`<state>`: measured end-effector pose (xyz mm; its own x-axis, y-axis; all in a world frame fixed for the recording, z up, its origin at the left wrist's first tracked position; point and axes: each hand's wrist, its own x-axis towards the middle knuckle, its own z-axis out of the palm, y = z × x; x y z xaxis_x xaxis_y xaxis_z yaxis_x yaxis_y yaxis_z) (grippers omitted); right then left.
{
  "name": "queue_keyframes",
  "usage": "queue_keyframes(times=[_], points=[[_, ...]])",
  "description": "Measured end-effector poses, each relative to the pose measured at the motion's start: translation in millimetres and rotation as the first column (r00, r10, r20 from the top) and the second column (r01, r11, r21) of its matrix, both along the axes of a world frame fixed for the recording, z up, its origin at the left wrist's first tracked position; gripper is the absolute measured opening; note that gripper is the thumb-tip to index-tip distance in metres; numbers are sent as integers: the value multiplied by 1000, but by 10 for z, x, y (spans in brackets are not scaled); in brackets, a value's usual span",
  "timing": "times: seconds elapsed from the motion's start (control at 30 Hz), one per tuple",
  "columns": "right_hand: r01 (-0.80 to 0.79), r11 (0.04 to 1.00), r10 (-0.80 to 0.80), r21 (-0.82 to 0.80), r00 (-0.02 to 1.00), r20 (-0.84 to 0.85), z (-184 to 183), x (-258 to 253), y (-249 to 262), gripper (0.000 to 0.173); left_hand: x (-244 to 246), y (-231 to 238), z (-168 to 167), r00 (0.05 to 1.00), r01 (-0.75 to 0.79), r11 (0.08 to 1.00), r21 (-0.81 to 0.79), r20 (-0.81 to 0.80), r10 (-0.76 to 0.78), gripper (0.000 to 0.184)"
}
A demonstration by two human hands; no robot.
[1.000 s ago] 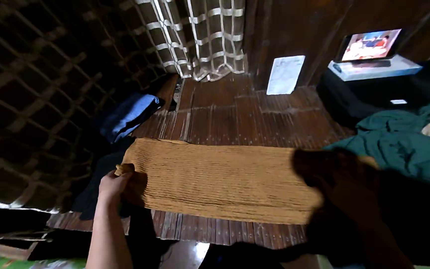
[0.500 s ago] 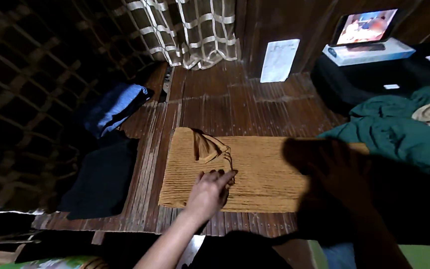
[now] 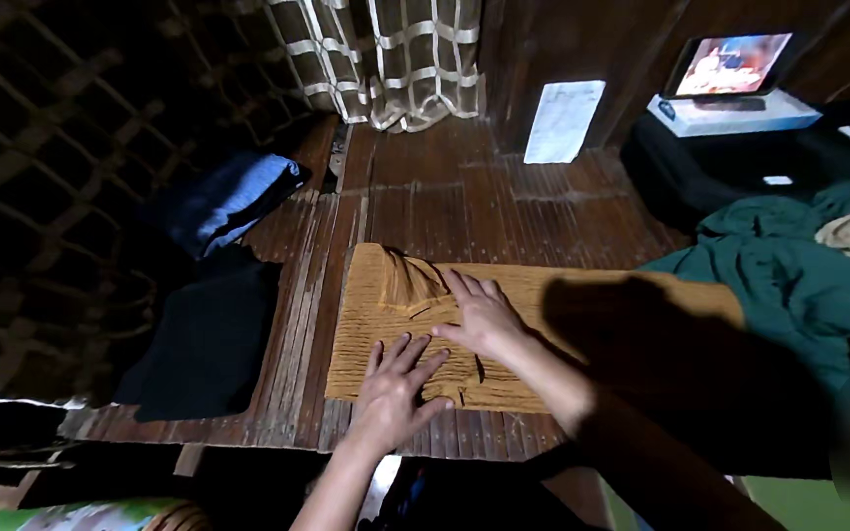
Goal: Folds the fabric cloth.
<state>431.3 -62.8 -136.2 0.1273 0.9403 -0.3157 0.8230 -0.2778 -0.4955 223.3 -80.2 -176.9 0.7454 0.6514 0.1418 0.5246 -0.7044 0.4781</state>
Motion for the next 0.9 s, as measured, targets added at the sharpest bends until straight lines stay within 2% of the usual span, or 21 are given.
queue_keyframes(times=[0.07, 0.17, 0.23, 0.27, 0.3, 0.4, 0.57, 0.7, 0.77, 0.83, 0.9], points=[[54, 998, -55, 17, 997, 46, 24, -136, 198, 90, 42, -22, -48, 998, -25, 999, 49, 66, 21, 34], [71, 990, -73, 119, 997, 8, 4, -250, 359, 67, 40, -61, -107, 973, -56, 996, 71, 228, 38, 31], [144, 966, -114, 216, 983, -144, 56, -232, 397, 45, 3, -58, -136, 944, -74, 994, 80, 327, 44, 35], [231, 943, -169, 239, 953, -253, 85, -195, 400, 37, -18, -62, -145, 936, -74, 995, 73, 349, 45, 37], [322, 926, -243, 199, 908, -341, 83, -123, 424, 35, -36, -75, -151, 936, -68, 996, 54, 350, 45, 38], [485, 874, -432, 4, 783, -448, -82, 136, 528, 47, -50, -95, -161, 956, -52, 997, 51, 293, 35, 38], [527, 850, -445, -17, 699, -560, -110, 99, 309, 67, -22, -97, -159, 966, -38, 996, 75, 259, 18, 34], [465, 879, -363, 101, 792, -491, -76, 50, 326, 71, -38, -77, -71, 926, -74, 985, 158, 379, 9, 33], [446, 880, -315, 161, 804, -504, 35, 61, 301, 73, -31, -92, -31, 915, -72, 979, 193, 402, -12, 32], [439, 882, -303, 171, 806, -509, 19, 136, 286, 79, 1, -145, -76, 937, -46, 980, 194, 348, -25, 31], [416, 902, -317, 112, 818, -481, -97, 212, 270, 91, 50, -198, -151, 966, -31, 988, 152, 258, -10, 32]])
